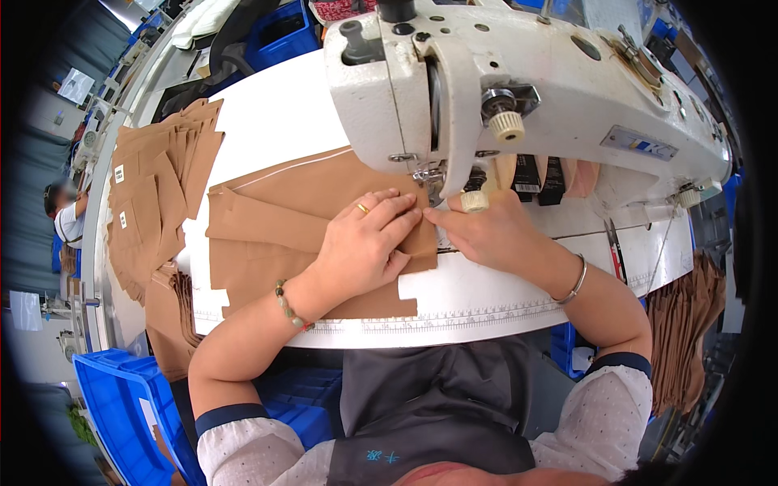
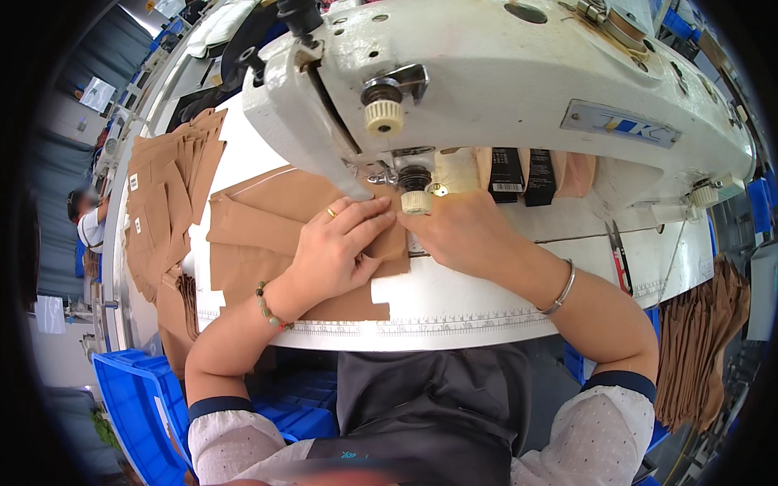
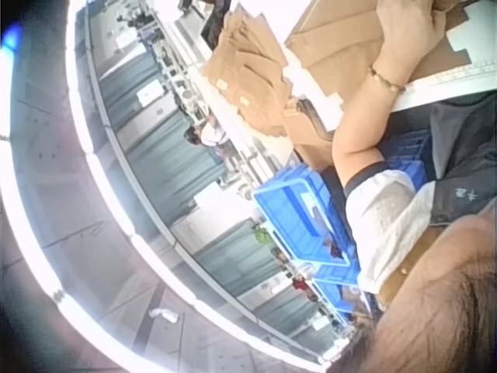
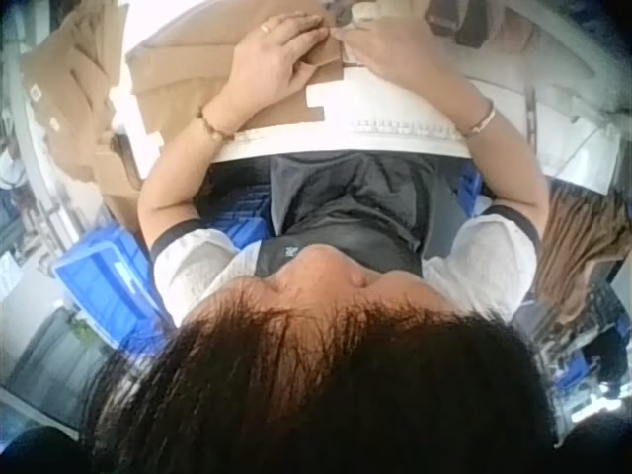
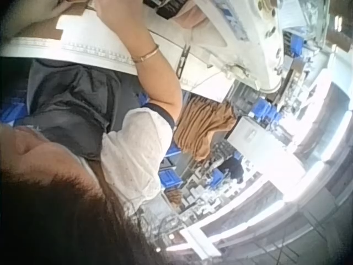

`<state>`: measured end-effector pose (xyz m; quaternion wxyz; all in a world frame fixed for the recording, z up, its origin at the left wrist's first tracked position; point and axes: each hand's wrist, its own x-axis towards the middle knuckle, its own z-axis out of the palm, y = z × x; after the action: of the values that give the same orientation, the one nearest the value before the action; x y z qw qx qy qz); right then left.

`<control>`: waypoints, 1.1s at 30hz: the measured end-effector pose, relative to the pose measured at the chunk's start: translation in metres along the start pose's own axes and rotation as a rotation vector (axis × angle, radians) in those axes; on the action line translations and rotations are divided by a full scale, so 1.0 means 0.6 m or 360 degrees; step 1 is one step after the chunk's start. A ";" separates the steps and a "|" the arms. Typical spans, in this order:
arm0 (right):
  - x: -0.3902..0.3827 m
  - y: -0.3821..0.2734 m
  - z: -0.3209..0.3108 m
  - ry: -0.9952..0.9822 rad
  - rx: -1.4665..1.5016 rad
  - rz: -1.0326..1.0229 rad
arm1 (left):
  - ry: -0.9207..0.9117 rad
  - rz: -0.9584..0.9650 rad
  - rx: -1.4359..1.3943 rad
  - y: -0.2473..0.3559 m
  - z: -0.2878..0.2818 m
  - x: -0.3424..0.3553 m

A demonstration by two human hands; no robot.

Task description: Using an industrial sewing machine to sew leather components and attach brand labels.

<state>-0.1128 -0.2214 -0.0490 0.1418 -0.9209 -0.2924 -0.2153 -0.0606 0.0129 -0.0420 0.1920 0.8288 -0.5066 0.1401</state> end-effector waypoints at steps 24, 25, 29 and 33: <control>0.001 0.004 -0.031 -0.0440 0.0525 -0.0201 | 0.0012 0.0239 -0.0191 0.002 -0.025 -0.024; 0.002 0.003 -0.032 -0.0440 0.0526 -0.0206 | -0.0006 0.0250 -0.0202 0.001 -0.026 -0.025; 0.002 -0.001 -0.030 -0.0497 0.0453 -0.0192 | -0.0004 0.0265 -0.0211 -0.007 -0.023 -0.026; 0.006 -0.001 -0.026 -0.0388 0.0382 -0.0118 | 0.0032 0.0280 -0.0206 -0.027 -0.015 -0.015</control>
<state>-0.1152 -0.2253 -0.0335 0.2063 -0.9052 -0.3647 -0.0708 -0.0502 0.0307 -0.0407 0.2371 0.7655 -0.5835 0.1318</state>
